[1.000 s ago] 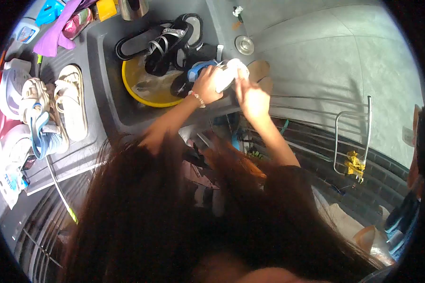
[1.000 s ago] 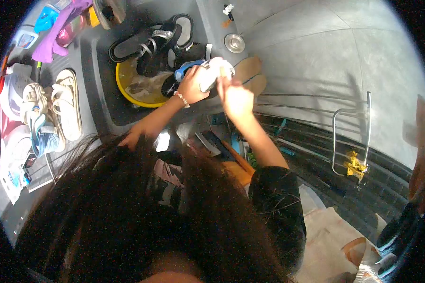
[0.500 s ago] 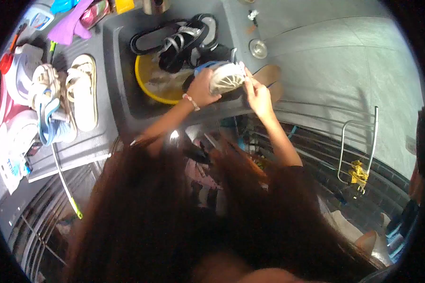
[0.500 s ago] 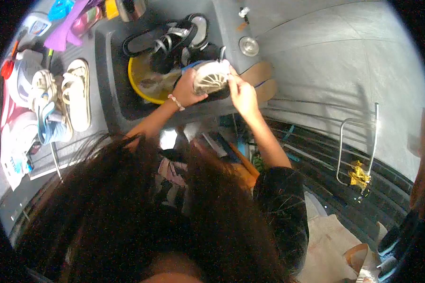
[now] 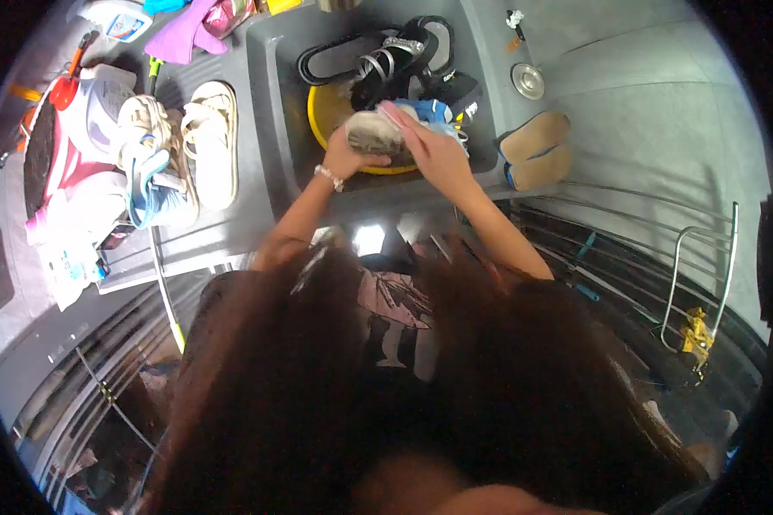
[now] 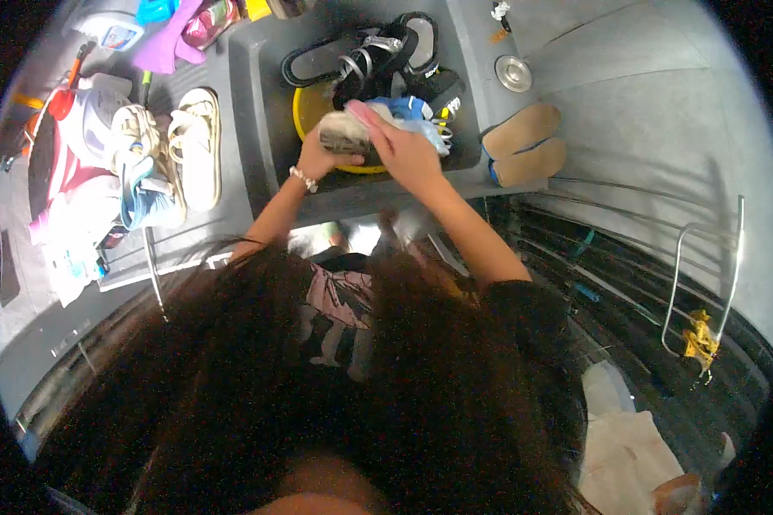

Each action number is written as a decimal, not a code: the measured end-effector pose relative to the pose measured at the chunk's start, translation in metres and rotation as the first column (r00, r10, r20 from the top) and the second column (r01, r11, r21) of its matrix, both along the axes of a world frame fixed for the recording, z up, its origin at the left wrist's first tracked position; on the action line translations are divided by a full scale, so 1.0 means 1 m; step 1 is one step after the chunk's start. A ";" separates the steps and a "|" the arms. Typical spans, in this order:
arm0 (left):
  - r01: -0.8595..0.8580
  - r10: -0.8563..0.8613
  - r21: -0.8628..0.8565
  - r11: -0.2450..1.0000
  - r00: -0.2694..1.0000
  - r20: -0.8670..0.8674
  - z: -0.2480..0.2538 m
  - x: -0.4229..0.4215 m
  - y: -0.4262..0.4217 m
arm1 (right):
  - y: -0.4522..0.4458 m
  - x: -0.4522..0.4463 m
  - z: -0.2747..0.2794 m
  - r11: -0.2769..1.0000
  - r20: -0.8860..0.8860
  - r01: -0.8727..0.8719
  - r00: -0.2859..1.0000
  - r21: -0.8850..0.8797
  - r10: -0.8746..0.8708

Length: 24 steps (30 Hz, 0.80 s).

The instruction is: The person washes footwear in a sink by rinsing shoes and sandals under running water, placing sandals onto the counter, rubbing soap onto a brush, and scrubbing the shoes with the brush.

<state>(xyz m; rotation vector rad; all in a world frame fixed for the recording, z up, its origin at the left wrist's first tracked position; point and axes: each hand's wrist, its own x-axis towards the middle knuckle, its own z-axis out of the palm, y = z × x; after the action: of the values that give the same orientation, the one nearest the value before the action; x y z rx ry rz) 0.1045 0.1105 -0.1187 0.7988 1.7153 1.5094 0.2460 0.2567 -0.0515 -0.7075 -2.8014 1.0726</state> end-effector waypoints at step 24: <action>0.183 -0.158 -0.035 0.982 0.715 -0.681 0.056 0.007 -0.020 | 0.009 0.033 -0.025 0.945 -0.143 0.295 0.938 -0.140 -0.314</action>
<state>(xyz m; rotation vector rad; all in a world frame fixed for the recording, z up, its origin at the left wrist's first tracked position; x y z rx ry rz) 0.1120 0.0903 -0.0623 1.6439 2.0443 1.1792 0.2793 0.2657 -0.0767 -0.9785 -2.4054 1.1785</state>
